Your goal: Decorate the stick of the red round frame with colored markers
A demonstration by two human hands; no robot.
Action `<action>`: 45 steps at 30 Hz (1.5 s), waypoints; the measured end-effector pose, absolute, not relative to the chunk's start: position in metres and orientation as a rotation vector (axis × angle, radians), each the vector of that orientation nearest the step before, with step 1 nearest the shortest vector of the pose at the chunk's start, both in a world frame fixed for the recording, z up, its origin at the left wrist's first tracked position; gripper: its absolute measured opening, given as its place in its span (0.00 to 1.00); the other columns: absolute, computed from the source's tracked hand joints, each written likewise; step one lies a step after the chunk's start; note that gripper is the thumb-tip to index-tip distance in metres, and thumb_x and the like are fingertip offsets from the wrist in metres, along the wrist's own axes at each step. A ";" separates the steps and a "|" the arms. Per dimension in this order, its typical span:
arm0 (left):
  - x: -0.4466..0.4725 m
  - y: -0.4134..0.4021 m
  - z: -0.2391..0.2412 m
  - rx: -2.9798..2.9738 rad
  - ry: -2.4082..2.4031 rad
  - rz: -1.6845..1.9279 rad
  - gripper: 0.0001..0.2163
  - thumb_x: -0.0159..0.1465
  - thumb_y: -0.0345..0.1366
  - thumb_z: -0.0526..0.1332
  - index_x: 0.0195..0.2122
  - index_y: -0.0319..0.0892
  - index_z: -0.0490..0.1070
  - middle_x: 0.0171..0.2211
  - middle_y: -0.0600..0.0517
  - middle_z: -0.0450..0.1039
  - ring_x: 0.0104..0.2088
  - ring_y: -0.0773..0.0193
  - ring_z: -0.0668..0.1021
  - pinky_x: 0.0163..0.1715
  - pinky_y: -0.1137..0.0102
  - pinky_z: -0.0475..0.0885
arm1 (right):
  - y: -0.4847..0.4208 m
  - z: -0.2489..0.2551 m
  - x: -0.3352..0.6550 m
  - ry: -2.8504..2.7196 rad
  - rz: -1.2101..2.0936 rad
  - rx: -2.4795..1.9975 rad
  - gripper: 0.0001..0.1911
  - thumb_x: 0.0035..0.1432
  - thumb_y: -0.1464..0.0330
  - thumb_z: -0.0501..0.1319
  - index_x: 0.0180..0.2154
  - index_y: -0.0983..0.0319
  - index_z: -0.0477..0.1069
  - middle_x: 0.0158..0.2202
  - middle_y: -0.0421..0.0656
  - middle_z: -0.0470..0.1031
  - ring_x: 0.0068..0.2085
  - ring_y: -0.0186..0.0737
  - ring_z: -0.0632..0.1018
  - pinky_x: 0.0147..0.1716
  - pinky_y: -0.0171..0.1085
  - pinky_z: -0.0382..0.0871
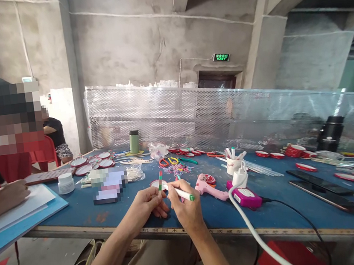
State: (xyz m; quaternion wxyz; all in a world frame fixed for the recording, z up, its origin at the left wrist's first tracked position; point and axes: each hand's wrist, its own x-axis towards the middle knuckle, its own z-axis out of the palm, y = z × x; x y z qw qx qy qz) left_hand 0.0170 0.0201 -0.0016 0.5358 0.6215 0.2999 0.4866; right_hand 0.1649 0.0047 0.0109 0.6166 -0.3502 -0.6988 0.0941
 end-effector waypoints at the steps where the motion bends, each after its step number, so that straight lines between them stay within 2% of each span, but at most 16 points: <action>1: 0.017 0.020 -0.002 1.476 0.706 1.157 0.15 0.60 0.47 0.62 0.33 0.38 0.68 0.23 0.49 0.79 0.20 0.66 0.79 0.21 0.76 0.67 | 0.005 0.011 0.165 -1.607 0.211 -0.807 0.12 0.66 0.62 0.57 0.33 0.61 0.72 0.22 0.37 0.72 0.18 0.30 0.70 0.20 0.31 0.64; 18: 0.016 0.021 -0.003 1.510 0.679 1.167 0.19 0.60 0.53 0.62 0.31 0.39 0.67 0.23 0.49 0.77 0.20 0.66 0.79 0.21 0.76 0.69 | 0.006 0.011 0.164 -1.667 0.203 -0.821 0.13 0.67 0.61 0.56 0.32 0.60 0.70 0.21 0.36 0.70 0.19 0.31 0.71 0.22 0.31 0.65; 39: 0.017 0.020 -0.003 1.505 0.694 1.173 0.17 0.61 0.50 0.62 0.30 0.40 0.66 0.23 0.50 0.77 0.20 0.66 0.78 0.20 0.76 0.67 | 0.006 0.012 0.164 -1.663 0.200 -0.830 0.13 0.67 0.61 0.56 0.32 0.60 0.71 0.22 0.36 0.70 0.19 0.31 0.71 0.21 0.31 0.66; 45: 0.017 0.020 -0.002 1.491 0.682 1.174 0.19 0.60 0.52 0.63 0.29 0.40 0.66 0.22 0.50 0.77 0.20 0.66 0.78 0.20 0.76 0.67 | 0.006 0.013 0.164 -1.687 0.173 -0.835 0.13 0.66 0.61 0.56 0.31 0.60 0.70 0.21 0.36 0.69 0.19 0.31 0.71 0.21 0.31 0.66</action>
